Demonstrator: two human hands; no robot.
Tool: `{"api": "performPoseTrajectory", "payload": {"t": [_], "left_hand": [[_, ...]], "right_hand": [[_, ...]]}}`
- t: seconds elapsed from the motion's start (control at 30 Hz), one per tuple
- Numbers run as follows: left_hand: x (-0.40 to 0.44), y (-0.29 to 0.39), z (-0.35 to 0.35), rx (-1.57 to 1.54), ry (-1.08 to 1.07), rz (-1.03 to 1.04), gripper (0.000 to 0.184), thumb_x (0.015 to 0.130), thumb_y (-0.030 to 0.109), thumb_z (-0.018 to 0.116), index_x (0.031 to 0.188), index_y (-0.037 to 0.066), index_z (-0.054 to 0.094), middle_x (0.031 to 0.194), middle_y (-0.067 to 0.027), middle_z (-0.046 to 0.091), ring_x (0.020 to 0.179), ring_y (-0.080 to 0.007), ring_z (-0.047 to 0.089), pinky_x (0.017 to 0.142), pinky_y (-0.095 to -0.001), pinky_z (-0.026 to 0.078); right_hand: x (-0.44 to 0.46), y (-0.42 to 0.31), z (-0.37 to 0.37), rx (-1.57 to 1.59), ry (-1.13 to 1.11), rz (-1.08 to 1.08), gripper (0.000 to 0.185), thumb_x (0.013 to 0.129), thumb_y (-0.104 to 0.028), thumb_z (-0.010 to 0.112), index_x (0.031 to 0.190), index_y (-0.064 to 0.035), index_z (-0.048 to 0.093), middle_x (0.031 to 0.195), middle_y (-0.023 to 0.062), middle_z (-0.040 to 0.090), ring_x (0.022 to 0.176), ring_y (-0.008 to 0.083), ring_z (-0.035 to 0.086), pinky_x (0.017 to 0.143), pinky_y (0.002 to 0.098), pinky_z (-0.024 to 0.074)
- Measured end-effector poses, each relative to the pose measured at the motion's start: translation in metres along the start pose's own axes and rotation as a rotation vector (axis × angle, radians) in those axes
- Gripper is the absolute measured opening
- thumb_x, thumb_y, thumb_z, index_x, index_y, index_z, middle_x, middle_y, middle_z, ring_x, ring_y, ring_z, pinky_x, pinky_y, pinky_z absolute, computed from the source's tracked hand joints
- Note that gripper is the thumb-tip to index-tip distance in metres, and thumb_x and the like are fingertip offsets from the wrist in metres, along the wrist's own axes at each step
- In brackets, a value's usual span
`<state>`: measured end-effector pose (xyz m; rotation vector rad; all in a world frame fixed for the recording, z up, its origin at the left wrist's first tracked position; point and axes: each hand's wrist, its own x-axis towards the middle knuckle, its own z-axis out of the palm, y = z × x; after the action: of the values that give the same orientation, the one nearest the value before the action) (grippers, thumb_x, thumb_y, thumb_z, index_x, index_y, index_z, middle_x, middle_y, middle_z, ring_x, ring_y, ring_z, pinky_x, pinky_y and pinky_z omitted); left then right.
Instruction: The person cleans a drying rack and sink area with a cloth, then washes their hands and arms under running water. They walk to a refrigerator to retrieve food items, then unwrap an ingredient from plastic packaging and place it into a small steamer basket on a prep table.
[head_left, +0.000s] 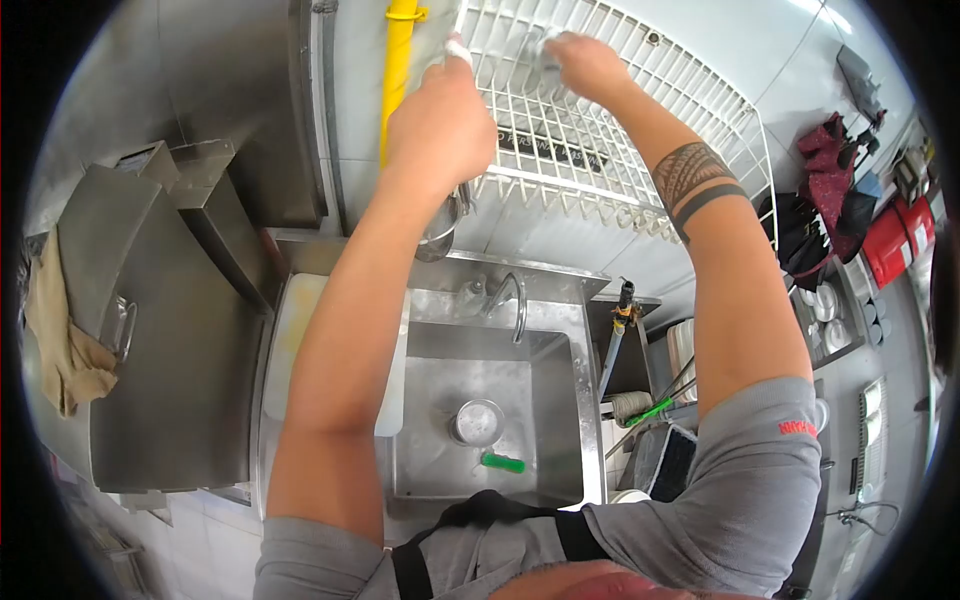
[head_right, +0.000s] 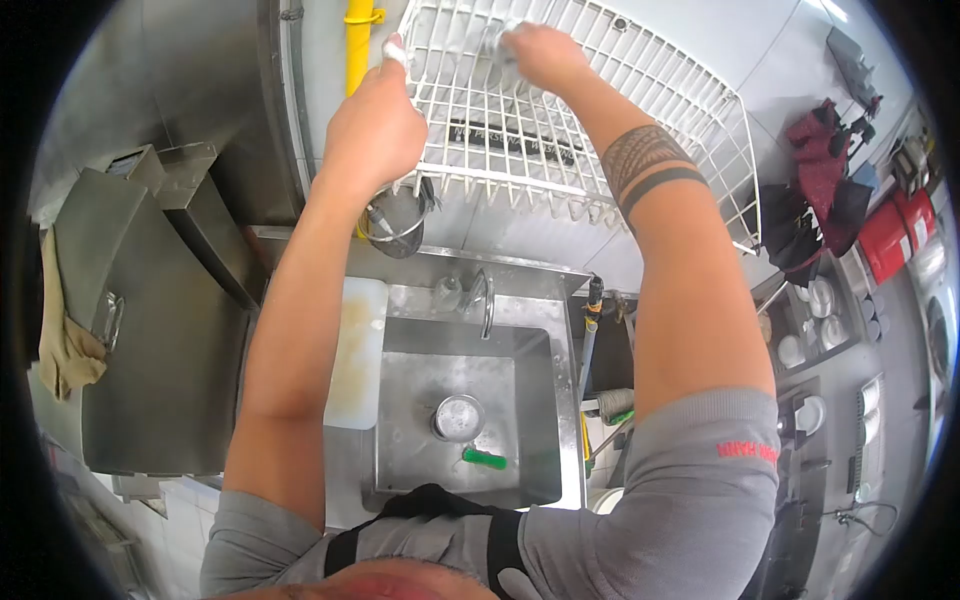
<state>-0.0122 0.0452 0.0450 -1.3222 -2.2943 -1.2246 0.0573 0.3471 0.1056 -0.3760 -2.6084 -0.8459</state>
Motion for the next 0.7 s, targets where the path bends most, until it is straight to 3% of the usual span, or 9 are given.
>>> {"api": "performPoseTrajectory", "payload": {"t": [0.1,0.13,0.17,0.23,0.33,0.43,0.5,0.57,0.7], "left_hand": [[0.002,-0.004,0.003,0.067,0.009,0.044,0.078,0.088,0.010,0.056,0.158,-0.004,0.024,0.130,-0.0226,0.060,0.110,-0.0399,0.066,0.092,-0.0492,0.054],[0.003,-0.004,0.003,0.070,0.008,0.044,0.078,0.088,0.010,0.056,0.158,-0.004,0.024,0.130,-0.0226,0.060,0.110,-0.0399,0.066,0.092,-0.0492,0.054],[0.003,-0.003,0.003,0.080,0.006,0.045,0.078,0.088,0.010,0.056,0.158,-0.005,0.024,0.130,-0.0223,0.060,0.110,-0.0397,0.066,0.092,-0.0491,0.053],[0.002,-0.003,0.005,0.092,-0.004,0.046,0.078,0.088,0.010,0.056,0.158,-0.005,0.024,0.129,-0.0220,0.061,0.111,-0.0394,0.066,0.093,-0.0490,0.053],[0.003,-0.001,0.001,0.054,0.011,0.041,0.078,0.088,0.010,0.056,0.158,-0.004,0.025,0.132,-0.0217,0.060,0.114,-0.0391,0.065,0.095,-0.0487,0.053],[0.004,0.002,0.005,0.081,-0.009,0.048,0.077,0.088,0.008,0.055,0.159,-0.001,0.025,0.137,-0.0209,0.059,0.118,-0.0390,0.063,0.098,-0.0480,0.051],[0.005,0.003,0.000,0.053,-0.044,-0.021,0.077,0.088,0.008,0.054,0.159,0.001,0.024,0.140,-0.0208,0.057,0.121,-0.0401,0.061,0.100,-0.0473,0.050],[0.002,0.008,-0.005,0.030,-0.063,-0.028,0.078,0.088,0.008,0.053,0.160,0.002,0.023,0.140,-0.0208,0.057,0.122,-0.0409,0.060,0.101,-0.0472,0.049],[0.001,0.009,-0.006,0.055,-0.067,-0.030,0.080,0.087,0.007,0.053,0.161,0.002,0.022,0.140,-0.0220,0.057,0.122,-0.0413,0.060,0.101,-0.0476,0.049]], "right_hand": [[0.005,0.007,-0.026,-0.013,0.131,0.181,0.035,0.087,-0.029,0.069,0.118,-0.0153,0.066,0.111,0.0162,0.069,0.105,0.0368,0.067,0.091,0.0483,0.0552],[0.015,0.021,-0.033,0.053,0.263,0.335,0.033,0.087,-0.025,0.064,0.118,-0.0136,0.067,0.112,0.0182,0.071,0.101,0.0379,0.069,0.089,0.0497,0.0554],[0.036,0.057,-0.023,-0.017,0.248,0.495,0.034,0.086,-0.024,0.062,0.116,-0.0118,0.068,0.113,0.0201,0.072,0.098,0.0394,0.070,0.088,0.0513,0.0553],[0.023,0.043,-0.042,0.129,0.487,0.410,0.028,0.088,-0.011,0.057,0.113,-0.0038,0.068,0.114,0.0228,0.068,0.109,0.0410,0.064,0.097,0.0506,0.0510],[0.046,0.020,-0.023,0.162,0.693,0.310,0.029,0.088,-0.011,0.057,0.113,-0.0019,0.066,0.113,0.0255,0.066,0.113,0.0437,0.061,0.101,0.0528,0.0469],[0.064,-0.001,-0.030,0.078,0.740,0.117,0.028,0.089,-0.014,0.057,0.115,-0.0043,0.067,0.124,0.0224,0.063,0.121,0.0407,0.057,0.105,0.0521,0.0429],[0.065,-0.018,-0.046,0.085,0.516,0.145,0.027,0.092,-0.017,0.057,0.115,-0.0068,0.067,0.130,0.0210,0.061,0.123,0.0381,0.056,0.105,0.0524,0.0417],[0.036,-0.013,-0.050,0.120,0.574,0.120,0.027,0.093,-0.018,0.056,0.116,-0.0073,0.066,0.128,0.0204,0.062,0.123,0.0379,0.057,0.105,0.0528,0.0416],[-0.004,0.064,-0.033,0.044,0.537,0.223,0.033,0.094,-0.021,0.057,0.124,-0.0083,0.065,0.127,0.0190,0.064,0.125,0.0372,0.056,0.109,0.0519,0.0407]]}}
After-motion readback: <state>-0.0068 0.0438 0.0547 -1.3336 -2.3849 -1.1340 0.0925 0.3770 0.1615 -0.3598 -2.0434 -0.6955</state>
